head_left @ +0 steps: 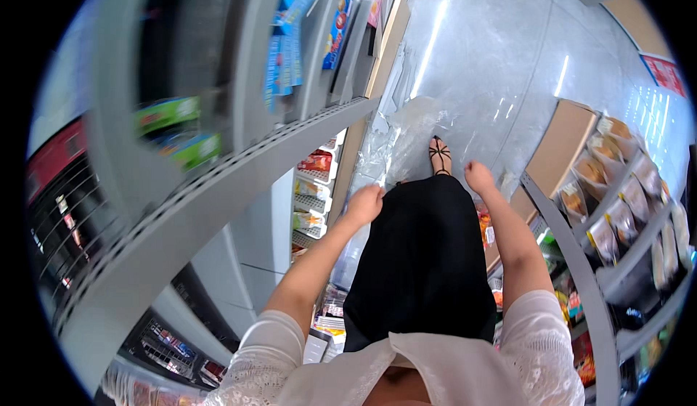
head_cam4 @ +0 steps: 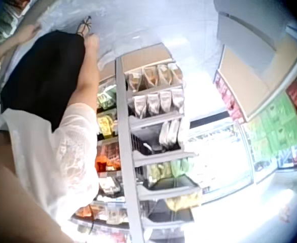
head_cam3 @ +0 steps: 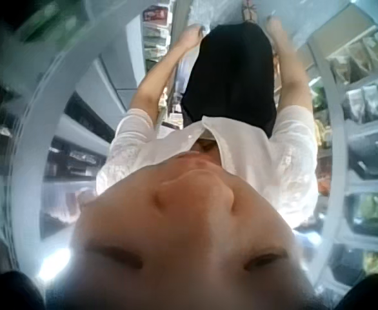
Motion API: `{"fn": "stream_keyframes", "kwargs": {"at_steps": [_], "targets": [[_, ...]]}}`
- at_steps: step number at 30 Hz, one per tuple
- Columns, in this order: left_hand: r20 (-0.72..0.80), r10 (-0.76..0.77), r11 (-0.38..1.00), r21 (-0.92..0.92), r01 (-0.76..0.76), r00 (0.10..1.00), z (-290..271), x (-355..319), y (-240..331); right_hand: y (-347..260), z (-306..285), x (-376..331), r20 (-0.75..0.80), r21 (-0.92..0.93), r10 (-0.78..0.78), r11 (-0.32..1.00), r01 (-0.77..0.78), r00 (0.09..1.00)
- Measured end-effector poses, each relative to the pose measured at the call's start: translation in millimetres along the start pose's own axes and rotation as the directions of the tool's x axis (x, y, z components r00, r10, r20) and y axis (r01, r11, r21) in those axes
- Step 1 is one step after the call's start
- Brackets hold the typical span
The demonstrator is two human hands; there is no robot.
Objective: The person assembles a metal shelving unit in a store aisle. They unpack metal brackets, attach them to the vertical supports, and then place and secure grey shelf panels onto the frame. The person moves between different sections of the aisle to retrieve parts and install them.
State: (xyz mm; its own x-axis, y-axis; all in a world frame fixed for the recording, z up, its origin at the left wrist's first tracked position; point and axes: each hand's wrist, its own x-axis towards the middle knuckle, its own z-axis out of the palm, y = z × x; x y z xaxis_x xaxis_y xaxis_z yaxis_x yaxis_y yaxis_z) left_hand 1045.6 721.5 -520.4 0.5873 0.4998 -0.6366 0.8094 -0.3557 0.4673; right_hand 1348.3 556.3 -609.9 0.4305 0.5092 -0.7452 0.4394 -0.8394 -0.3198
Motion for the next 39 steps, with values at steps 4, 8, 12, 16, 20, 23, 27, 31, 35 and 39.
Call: {"fn": "stream_keyframes", "kwargs": {"at_steps": [4, 8, 12, 16, 20, 23, 27, 31, 35, 39], "targets": [[0.038, 0.102, 0.952, 0.286, -0.108, 0.994, 47.0, 143.6, -29.6, -38.4, 57.9, 119.5, 0.049, -0.082, -0.134, 0.987, 0.138, 0.99], [-0.158, 0.054, 0.951, 0.31, -0.003, 0.986, 112.0, 245.0, -68.0, -77.1, 95.8, 191.1, -0.176, -0.22, -0.468, 0.876, 0.428, 0.866], [-0.265, -0.457, 0.881, -0.003, 0.473, 0.849, 189.4, 308.9, -156.4, -71.1, 165.6, 256.0, -0.037, -0.485, -0.654, 0.673, 0.559, 0.756], [0.454, -0.709, 0.127, -0.672, 0.73, 0.54, 177.1, 334.7, -189.8, -35.8, 238.9, 261.4, 0.724, -0.291, -0.495, 0.413, 0.863, 0.481], [0.368, -0.504, -0.036, -0.913, 0.407, 0.782, 212.2, 342.0, -240.5, -14.6, 295.8, 275.8, 0.799, 0.039, -0.525, 0.531, 0.846, 0.292], [0.371, -0.404, -0.065, -0.923, 0.378, 0.836, 199.3, 353.5, -238.3, -62.2, 196.4, 280.8, 0.559, 0.225, -0.475, 0.876, 0.426, 0.68], [0.441, -0.536, 0.119, -0.805, 0.582, 0.72, 192.6, 345.9, -254.7, -80.6, 198.9, 365.2, -0.224, 0.266, -0.309, 0.893, 0.363, 0.924], [0.269, -0.524, 0.849, 0.244, 0.469, 0.808, 124.9, 335.5, -169.6, -103.2, 189.5, 396.3, -0.133, 0.092, -0.209, 0.971, 0.222, 0.969], [0.067, -0.135, 0.928, 0.357, 0.103, 0.989, 124.6, 334.2, -154.3, -112.3, 179.3, 390.4, 0.117, 0.153, -0.176, 0.976, 0.157, 0.977], [-0.168, 0.215, 0.922, 0.358, -0.144, 0.962, 135.4, 351.3, -147.1, -78.9, 219.2, 417.4, -0.011, 0.318, -0.189, 0.931, 0.182, 0.982]]}}
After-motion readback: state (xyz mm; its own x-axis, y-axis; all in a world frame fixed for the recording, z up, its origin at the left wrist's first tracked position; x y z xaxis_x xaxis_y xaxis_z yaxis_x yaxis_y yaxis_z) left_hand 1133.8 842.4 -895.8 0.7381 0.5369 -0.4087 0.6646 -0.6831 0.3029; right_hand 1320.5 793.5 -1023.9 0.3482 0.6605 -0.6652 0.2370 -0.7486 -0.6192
